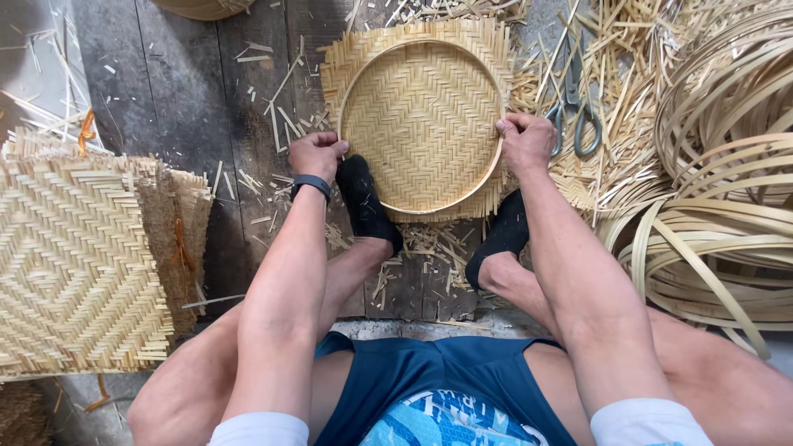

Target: The person assembles round bamboo trays by placing a circular bamboo frame over a square woven mat, trimming the excess mat with shears, and stacking the finished trays. The process is repeated multiple times.

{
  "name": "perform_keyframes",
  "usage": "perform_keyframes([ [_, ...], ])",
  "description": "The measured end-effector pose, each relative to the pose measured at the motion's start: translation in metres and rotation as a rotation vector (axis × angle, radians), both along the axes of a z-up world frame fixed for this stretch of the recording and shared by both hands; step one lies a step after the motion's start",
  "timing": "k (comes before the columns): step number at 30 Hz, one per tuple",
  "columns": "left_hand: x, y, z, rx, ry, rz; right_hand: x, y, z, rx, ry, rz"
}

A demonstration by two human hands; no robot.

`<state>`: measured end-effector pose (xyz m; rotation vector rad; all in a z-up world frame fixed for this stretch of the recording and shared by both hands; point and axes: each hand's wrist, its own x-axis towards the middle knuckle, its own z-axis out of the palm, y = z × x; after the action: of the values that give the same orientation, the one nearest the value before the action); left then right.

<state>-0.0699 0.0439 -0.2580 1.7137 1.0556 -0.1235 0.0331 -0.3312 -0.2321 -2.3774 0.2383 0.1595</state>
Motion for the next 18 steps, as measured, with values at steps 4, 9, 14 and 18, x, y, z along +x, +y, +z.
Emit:
perform_keyframes([
  [4, -0.004, -0.001, -0.008, -0.078, -0.106, 0.051, 0.001, -0.005, -0.003, 0.039, 0.011, -0.001],
  [9, -0.015, -0.002, -0.028, -0.046, -0.080, 0.062, 0.001, -0.010, -0.011, 0.004, 0.059, -0.007],
  [14, -0.008, 0.004, -0.017, -0.128, -0.031, 0.050, 0.014, -0.016, -0.001, 0.081, 0.114, 0.045],
  [18, 0.012, 0.007, 0.022, -0.051, 0.070, -0.125, 0.011, 0.008, 0.040, 0.009, 0.010, 0.173],
])
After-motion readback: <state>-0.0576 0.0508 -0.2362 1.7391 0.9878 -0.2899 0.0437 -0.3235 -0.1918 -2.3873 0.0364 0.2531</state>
